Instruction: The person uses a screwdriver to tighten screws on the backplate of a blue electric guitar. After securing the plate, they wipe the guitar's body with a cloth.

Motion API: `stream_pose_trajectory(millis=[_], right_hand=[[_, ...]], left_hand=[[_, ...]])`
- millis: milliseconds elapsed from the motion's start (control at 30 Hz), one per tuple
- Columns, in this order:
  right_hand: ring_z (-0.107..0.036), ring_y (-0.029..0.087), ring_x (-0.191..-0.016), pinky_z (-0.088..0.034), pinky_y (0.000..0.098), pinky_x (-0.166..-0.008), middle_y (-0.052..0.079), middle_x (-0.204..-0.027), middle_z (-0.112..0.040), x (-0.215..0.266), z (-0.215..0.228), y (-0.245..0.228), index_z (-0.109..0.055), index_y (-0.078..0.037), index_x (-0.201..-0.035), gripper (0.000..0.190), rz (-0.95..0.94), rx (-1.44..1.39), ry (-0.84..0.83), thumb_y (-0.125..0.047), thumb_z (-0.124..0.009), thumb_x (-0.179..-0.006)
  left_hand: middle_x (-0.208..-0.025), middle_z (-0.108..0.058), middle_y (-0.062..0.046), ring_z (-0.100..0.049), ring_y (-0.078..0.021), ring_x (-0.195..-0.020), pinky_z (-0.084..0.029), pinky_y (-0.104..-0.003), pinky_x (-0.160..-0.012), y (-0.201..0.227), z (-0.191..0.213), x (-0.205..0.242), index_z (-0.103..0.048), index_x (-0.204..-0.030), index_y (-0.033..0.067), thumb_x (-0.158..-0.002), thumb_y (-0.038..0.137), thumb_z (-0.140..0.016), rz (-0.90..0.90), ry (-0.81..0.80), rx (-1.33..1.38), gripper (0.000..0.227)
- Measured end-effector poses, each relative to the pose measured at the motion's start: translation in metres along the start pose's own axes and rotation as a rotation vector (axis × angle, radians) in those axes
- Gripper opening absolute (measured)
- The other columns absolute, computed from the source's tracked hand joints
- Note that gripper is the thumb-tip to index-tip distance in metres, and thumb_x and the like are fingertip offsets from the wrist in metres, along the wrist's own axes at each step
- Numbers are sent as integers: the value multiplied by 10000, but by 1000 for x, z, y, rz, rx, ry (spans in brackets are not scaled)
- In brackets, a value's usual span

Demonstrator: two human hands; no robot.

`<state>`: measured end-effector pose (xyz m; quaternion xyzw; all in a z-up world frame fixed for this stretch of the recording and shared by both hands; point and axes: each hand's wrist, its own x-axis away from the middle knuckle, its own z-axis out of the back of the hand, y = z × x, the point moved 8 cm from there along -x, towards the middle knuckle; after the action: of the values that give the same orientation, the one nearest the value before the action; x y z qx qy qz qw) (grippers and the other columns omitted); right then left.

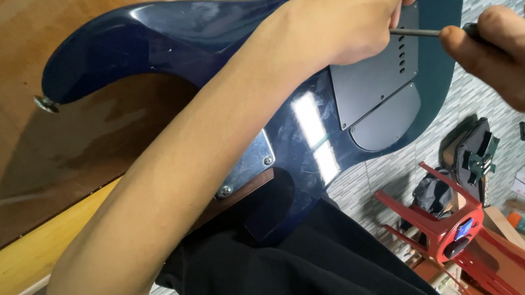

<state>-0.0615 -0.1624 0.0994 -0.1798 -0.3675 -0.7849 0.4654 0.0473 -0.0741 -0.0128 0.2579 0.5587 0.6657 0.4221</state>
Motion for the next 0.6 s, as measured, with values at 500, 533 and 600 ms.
stream_pose_trajectory(millis=[500, 533, 600], right_hand=[[-735, 40, -615, -521, 275, -461, -29, -1017, -593, -24, 9, -3, -311, 7, -1644, 1518, 107, 112, -610, -448, -900, -321], [-771, 56, -566, -539, 281, -428, -24, -1036, -612, -25, 9, -1, -285, 5, -1642, 1569, 67, 55, -656, -434, -960, -296], [-779, 156, -503, -476, 351, -415, -20, -1040, -662, -25, 0, 4, -345, -56, -1611, 1551, -16, -9, -612, -411, -978, -241]], left_hand=[[-804, -561, -62, -535, -314, -604, -349, -489, -441, 16, 28, 11, -536, -886, 147, -595, -171, -622, -215, 397, -318, 440], [-825, -606, -70, -604, -357, -632, -397, -520, -433, 12, 28, 10, -558, -901, 153, -605, -156, -646, -150, 390, -361, 437], [-883, -649, -67, -648, -376, -711, -452, -536, -481, 11, 27, 9, -570, -990, 176, -594, -105, -708, -60, 406, -443, 506]])
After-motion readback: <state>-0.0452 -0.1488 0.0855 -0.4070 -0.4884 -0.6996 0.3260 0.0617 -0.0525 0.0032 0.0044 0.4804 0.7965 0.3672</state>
